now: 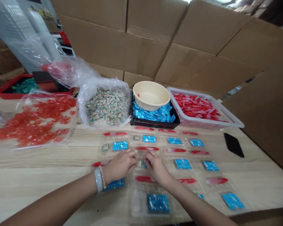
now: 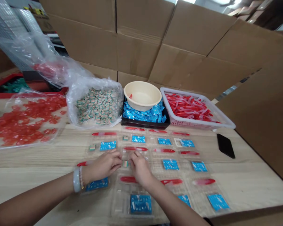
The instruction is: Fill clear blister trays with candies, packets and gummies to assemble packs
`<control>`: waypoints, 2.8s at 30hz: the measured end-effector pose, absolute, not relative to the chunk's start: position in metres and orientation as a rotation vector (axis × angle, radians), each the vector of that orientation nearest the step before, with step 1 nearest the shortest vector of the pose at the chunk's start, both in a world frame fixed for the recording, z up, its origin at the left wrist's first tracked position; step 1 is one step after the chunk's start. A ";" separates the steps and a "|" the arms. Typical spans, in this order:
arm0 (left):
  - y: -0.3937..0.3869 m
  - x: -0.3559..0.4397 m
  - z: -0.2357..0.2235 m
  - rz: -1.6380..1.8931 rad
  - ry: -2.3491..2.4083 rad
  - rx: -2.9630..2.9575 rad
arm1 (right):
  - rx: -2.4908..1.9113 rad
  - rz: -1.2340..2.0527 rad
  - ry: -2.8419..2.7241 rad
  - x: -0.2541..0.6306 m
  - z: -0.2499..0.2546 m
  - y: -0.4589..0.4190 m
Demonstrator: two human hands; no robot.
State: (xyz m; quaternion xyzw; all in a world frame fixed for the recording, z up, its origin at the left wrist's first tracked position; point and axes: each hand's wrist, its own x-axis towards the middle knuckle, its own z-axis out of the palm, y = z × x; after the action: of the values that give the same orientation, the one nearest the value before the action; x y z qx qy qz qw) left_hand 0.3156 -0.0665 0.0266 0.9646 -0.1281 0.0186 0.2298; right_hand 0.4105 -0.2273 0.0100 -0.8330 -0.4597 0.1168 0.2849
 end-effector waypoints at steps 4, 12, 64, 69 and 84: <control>-0.072 0.317 0.023 0.029 -0.376 2.720 | -2.248 0.254 -1.460 0.410 0.005 -0.231; -0.078 0.315 0.022 0.014 -0.390 2.748 | -2.307 0.249 -1.531 0.410 0.001 -0.216; 0.117 0.386 -0.011 0.199 0.658 2.272 | -2.186 0.279 -2.135 0.517 0.018 -0.007; 0.119 0.385 -0.007 0.096 0.611 2.260 | -2.058 0.449 -1.821 0.516 0.014 -0.004; 0.085 0.386 -0.005 0.026 0.652 2.341 | -1.944 0.496 -1.531 0.515 0.005 -0.011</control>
State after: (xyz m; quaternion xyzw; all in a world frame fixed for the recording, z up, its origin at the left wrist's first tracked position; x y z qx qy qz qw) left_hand 0.3862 0.0849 -0.0053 0.9030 0.2514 0.0102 0.3483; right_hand 0.5150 -0.0106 0.0054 -0.7339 -0.5779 0.1871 0.3041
